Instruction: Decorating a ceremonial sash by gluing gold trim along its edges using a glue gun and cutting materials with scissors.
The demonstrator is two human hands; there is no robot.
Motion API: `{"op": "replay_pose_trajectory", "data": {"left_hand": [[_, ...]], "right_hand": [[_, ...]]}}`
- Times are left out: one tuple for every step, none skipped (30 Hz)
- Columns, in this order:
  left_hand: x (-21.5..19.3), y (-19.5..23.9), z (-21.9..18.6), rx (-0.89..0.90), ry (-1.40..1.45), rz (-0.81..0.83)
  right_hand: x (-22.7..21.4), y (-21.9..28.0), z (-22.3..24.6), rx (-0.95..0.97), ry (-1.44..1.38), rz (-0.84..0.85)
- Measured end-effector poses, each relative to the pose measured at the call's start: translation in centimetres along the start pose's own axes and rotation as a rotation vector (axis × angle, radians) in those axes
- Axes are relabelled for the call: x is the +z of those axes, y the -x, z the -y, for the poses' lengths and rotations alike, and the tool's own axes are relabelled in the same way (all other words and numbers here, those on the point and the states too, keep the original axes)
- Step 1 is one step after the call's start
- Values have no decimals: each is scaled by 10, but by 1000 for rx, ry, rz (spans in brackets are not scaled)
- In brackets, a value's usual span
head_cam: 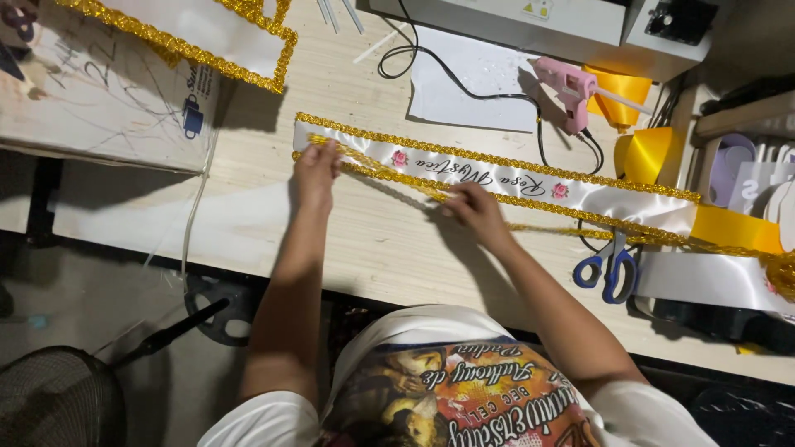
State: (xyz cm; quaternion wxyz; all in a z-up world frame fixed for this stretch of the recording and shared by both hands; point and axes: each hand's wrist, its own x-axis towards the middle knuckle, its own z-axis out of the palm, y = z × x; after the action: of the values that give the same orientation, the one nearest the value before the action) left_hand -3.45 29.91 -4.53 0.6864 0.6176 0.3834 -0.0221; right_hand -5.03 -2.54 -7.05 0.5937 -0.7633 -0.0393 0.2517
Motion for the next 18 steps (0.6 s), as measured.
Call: {"op": "replay_pose_trajectory", "data": {"left_hand": [[-5,-13,10,-2,-1,2],[-11,-27,20,66,66,-26],[-16,-39,32,129,133,-53],[-17,-33,33,124,131,-51],[-17,-30,31,208,-9,-112],[-17,-26,30,291,-148,-173],[-10,-5,15,290,-149,-169],[-4,16,0,255,-373,-223],[3,38,-14,218,-597,-273],[5,32,8,217,-597,-265],[5,26,27,516,-725,-259],[4,21,47,817,-846,-243],[7,18,57,816,-845,-245],[9,16,67,964,-936,-239],[11,14,78,1111,-1026,-234],[12,13,82,1109,-1028,-236],[13,12,85,1127,-1012,-215],[14,11,89,1144,-996,-193]], "right_hand": [[-14,12,-5,2,0,-2],[-28,24,-11,104,-3,4],[-42,38,-17,209,-7,10],[-54,54,-26,214,-7,8],[-67,68,-34,278,-9,29],[-80,82,-42,341,-10,51],[-85,90,-51,344,-11,48],[-90,99,-60,351,-21,147],[-96,109,-69,360,-32,244],[-93,109,-60,364,-32,238],[-88,106,-51,330,198,251],[-83,104,-43,292,429,261],[-77,92,-34,292,430,263],[-70,81,-25,-20,575,102],[-63,69,-16,-335,706,-63],[-55,45,-18,-336,706,-59],[-47,20,-20,-401,704,-154],[-39,-4,-22,-466,700,-249]]}}
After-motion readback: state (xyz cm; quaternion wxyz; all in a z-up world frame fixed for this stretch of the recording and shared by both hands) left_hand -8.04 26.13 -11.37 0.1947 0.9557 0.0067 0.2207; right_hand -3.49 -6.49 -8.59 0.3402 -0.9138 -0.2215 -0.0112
